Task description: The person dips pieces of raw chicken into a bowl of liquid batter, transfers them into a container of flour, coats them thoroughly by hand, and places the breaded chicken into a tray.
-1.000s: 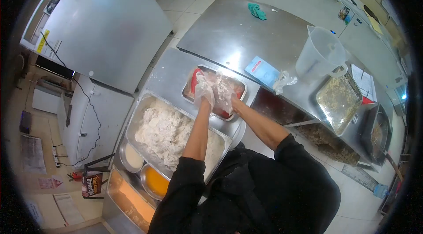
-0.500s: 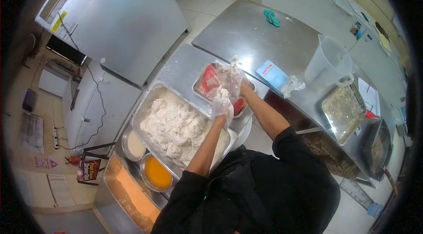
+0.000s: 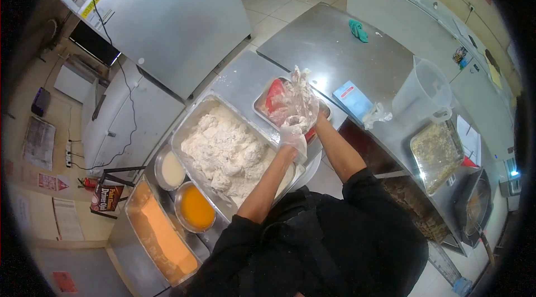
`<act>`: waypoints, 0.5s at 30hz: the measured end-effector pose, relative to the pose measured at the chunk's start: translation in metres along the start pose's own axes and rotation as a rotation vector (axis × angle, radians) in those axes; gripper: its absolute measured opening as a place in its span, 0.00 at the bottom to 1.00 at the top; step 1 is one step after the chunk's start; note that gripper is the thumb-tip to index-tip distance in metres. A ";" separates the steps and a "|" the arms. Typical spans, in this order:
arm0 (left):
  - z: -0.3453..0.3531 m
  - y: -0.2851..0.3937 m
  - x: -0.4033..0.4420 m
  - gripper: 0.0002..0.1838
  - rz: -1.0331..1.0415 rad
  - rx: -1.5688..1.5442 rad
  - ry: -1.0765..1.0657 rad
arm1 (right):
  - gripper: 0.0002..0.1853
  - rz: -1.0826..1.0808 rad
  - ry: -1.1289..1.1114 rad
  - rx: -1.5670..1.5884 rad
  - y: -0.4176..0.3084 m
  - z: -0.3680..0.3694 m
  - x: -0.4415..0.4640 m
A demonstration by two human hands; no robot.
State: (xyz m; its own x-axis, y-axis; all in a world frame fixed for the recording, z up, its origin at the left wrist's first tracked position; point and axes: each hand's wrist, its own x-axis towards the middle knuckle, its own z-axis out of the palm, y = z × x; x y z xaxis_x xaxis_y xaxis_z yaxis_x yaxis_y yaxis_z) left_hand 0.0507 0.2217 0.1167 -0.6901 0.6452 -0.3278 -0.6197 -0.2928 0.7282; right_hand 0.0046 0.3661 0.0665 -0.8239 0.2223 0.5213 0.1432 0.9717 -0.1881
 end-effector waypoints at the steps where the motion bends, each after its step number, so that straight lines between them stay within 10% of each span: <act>1: -0.001 0.003 0.001 0.09 0.021 0.085 -0.010 | 0.34 0.002 -0.004 0.000 0.005 0.017 -0.003; 5: -0.022 0.017 0.018 0.08 0.241 0.602 -0.017 | 0.22 0.152 0.134 1.082 0.015 0.048 -0.004; 15: 0.009 0.053 0.068 0.13 0.664 1.146 0.050 | 0.19 0.496 -0.216 0.903 -0.067 -0.087 -0.061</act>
State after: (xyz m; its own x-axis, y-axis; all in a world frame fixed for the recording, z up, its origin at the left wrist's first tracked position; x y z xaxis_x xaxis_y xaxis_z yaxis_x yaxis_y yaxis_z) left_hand -0.0258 0.2568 0.1385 -0.7656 0.5781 0.2820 0.4859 0.2324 0.8426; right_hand 0.0926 0.2940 0.1201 -0.8778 0.4733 0.0735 0.1023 0.3352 -0.9366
